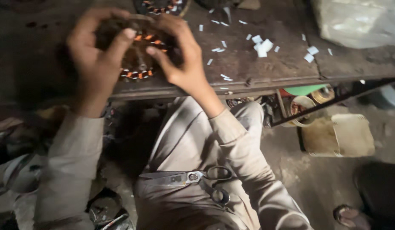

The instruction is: The person cuts small white paper pieces with scissors and inserts them into the slots of a circular copper-wound stator core. They repeat this process for multiple cores, placing finished units on the table.

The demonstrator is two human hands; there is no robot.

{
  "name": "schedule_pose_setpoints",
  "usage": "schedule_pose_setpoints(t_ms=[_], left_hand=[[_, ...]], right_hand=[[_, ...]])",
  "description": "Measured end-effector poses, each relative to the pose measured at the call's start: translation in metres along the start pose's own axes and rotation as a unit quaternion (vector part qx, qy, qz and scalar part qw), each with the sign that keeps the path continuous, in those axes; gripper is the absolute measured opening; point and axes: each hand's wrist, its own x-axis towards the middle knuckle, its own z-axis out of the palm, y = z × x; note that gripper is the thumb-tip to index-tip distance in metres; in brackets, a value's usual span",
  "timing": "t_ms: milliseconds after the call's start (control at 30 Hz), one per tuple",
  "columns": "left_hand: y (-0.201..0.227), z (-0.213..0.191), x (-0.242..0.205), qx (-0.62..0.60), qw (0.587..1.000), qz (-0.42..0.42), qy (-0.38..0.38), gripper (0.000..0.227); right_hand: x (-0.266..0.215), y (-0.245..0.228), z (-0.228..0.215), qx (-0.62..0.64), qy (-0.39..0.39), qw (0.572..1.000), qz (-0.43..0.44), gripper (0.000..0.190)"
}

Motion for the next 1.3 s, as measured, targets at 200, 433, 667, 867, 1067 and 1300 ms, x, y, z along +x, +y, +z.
schedule_pose_setpoints(t_ms=[200, 433, 667, 867, 1067, 1300], left_hand=[[0.014, -0.016, 0.002, -0.036, 0.994, 0.003, -0.106, 0.043], [0.009, -0.013, -0.015, -0.122, 0.982, -0.090, -0.117, 0.049], [0.012, -0.007, -0.013, -0.111, 0.975, -0.175, -0.075, 0.037], [0.025, 0.006, -0.037, 0.160, 0.985, 0.068, 0.009, 0.050], [0.003, 0.014, -0.052, 0.284, 0.946, 0.148, 0.051, 0.038], [-0.008, 0.013, -0.056, 0.275, 0.949, 0.140, 0.065, 0.032]], right_hand=[[-0.005, 0.004, -0.004, 0.039, -0.006, 0.999, -0.009, 0.047], [-0.014, 0.009, -0.010, 0.199, -0.059, 0.977, 0.050, 0.042], [-0.010, 0.016, -0.019, 0.210, -0.121, 0.959, 0.147, 0.054], [-0.019, 0.016, -0.009, 0.156, -0.092, 0.978, 0.107, 0.054], [-0.027, 0.003, -0.007, 0.121, -0.063, 0.990, 0.023, 0.045], [-0.019, -0.008, -0.014, 0.018, -0.084, 0.996, -0.012, 0.027]])
